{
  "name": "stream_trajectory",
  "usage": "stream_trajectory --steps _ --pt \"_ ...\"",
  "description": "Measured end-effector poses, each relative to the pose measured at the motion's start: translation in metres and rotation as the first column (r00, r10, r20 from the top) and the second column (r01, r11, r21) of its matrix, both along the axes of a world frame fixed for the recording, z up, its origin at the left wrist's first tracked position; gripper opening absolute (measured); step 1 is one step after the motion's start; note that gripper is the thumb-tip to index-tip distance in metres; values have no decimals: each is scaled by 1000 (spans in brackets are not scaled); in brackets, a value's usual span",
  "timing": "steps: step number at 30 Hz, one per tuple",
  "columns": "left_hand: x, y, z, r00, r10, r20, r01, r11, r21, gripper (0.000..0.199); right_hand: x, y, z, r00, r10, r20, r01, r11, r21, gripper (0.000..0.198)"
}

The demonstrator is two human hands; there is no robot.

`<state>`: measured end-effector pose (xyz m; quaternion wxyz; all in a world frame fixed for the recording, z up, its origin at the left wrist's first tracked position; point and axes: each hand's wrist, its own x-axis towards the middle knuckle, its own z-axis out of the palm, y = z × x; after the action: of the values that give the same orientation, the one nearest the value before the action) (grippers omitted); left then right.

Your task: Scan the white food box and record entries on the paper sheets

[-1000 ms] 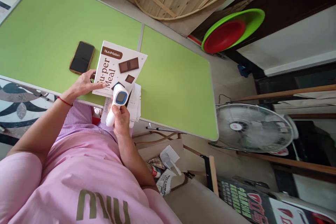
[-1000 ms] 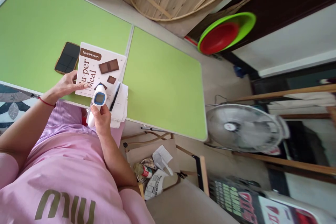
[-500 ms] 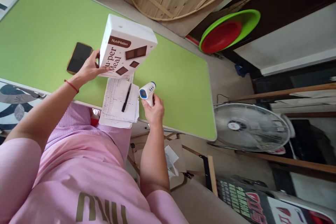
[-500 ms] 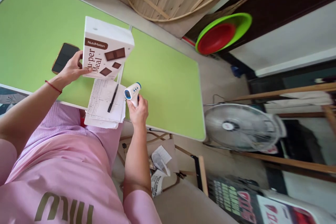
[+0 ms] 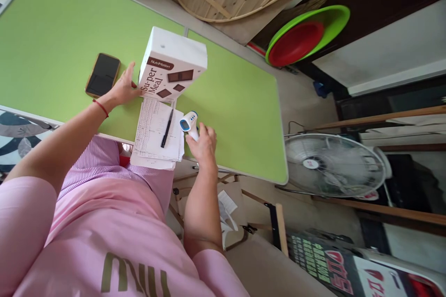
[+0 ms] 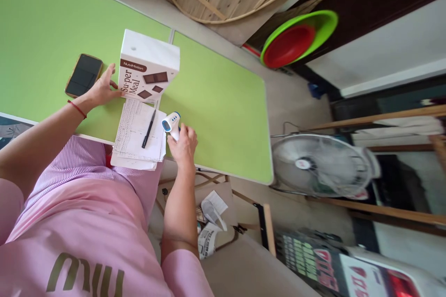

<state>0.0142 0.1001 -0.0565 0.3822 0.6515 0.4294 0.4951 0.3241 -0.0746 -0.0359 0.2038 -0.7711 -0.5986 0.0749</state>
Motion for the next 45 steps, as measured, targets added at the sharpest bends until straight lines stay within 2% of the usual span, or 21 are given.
stream_trajectory --steps 3,4,6,8,10,12,15,18,21,23,26,28,30,35,37,41,45 --pt "-1 -42 9 960 153 -234 -123 983 135 64 -19 2 6 985 67 -158 -44 988 148 36" --pt "1 -59 13 937 143 -320 -89 980 175 55 -28 4 7 971 100 -216 -67 986 153 31" --pt "7 -92 21 860 18 -509 94 977 193 42 -47 11 8 952 127 -277 -103 990 99 30" --pt "14 -117 26 759 -97 -644 257 953 160 49 -64 19 6 962 120 -244 -116 993 32 33" --pt "18 -132 28 658 -162 -735 340 935 98 57 -74 26 3 973 143 -183 -143 990 16 34" --pt "19 -140 29 572 -192 -797 363 931 36 59 -75 30 -2 960 215 -181 -204 976 77 33" --pt "16 -146 32 504 -196 -841 346 938 -11 60 -70 28 -11 878 339 -337 -263 931 252 32" --pt "15 -150 36 506 -174 -845 336 942 7 59 -69 23 -20 742 406 -533 -220 899 380 34" --pt "16 -152 38 516 -142 -845 332 942 44 57 -78 19 -22 653 429 -624 -143 879 455 36" --pt "17 -153 39 509 -128 -851 338 939 61 57 -85 20 -18 616 427 -662 -98 875 474 33" --pt "17 -153 40 494 -113 -862 350 934 78 57 -91 24 -10 574 422 -702 -122 892 436 36" --pt "17 -153 40 487 -103 -867 351 932 86 59 -92 29 -9 597 403 -694 -157 907 391 38" --pt "17 -153 40 484 -93 -870 349 932 94 60 -92 34 -13 657 371 -656 -150 917 369 34" --pt "16 -154 38 474 -107 -874 371 924 88 60 -94 39 -31 787 300 -539 -55 904 423 26" --pt "16 -154 38 470 -115 -875 374 924 79 60 -95 39 -34 804 308 -508 -59 892 447 26" --pt "16 -154 39 478 -121 -870 365 928 71 61 -95 39 -33 790 394 -469 -144 863 484 29" --pt "15 -153 38 478 -134 -868 366 929 58 62 -96 40 -30 798 405 -446 -175 864 472 31"
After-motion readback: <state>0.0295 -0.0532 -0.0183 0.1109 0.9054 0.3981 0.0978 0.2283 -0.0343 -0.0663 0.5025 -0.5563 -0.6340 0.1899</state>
